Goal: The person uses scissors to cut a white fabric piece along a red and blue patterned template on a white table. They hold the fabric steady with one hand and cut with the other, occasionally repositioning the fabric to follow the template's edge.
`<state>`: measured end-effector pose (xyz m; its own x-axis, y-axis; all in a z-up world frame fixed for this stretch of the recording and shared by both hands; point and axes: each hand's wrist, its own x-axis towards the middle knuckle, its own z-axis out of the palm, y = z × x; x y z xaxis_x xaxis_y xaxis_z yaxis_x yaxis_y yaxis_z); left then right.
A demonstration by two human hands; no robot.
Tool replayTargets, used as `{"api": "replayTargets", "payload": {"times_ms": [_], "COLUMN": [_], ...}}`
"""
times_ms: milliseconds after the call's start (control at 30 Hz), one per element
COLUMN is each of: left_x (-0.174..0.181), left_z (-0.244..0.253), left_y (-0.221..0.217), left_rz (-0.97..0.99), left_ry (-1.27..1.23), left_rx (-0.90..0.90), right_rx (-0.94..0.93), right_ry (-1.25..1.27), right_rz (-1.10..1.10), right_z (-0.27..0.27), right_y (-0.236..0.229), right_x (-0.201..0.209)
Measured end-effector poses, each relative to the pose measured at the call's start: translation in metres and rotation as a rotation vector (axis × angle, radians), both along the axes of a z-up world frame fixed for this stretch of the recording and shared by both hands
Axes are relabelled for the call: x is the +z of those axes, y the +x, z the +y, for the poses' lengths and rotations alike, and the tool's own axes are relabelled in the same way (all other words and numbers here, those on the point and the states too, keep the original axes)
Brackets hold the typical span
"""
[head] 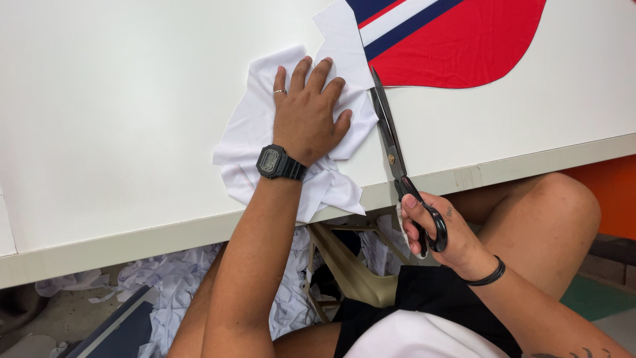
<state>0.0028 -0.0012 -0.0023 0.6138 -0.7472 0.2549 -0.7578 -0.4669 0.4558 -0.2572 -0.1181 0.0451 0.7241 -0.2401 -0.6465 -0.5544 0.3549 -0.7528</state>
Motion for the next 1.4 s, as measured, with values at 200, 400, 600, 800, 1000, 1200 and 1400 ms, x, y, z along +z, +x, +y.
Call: {"api": "replayTargets", "payload": {"times_ms": [200,400,600,800,1000,1200,1400], "left_x": [0.001,0.005,0.006,0.002,0.003,0.003,0.004], "left_z": [-0.002,-0.001,0.0,0.0,-0.001,-0.001,-0.001], "left_y": [0.0,0.0,0.0,0.0,0.0,0.0,0.0], "left_rz": [0.004,0.025,0.022,0.033,0.035,0.032,0.046], "left_ry": [0.02,0.031,0.017,0.017,0.015,0.019,0.031], "left_rx": [0.011,0.011,0.013,0.015,0.016,0.018,0.025], "right_rx": [0.027,0.004,0.014,0.011,0.026,0.01,0.014], "right_ry": [-0.045,0.005,-0.037,-0.04,-0.036,-0.028,-0.051], "right_rz": [0.047,0.034,0.05,0.045,0.026,0.028,0.064], "right_z": [-0.002,-0.007,-0.013,-0.018,-0.023,-0.021,-0.019], "right_y": [0.001,0.01,0.024,0.026,0.027,0.028,0.03], "right_x": [0.002,0.007,0.004,0.001,0.0,-0.003,-0.001]}}
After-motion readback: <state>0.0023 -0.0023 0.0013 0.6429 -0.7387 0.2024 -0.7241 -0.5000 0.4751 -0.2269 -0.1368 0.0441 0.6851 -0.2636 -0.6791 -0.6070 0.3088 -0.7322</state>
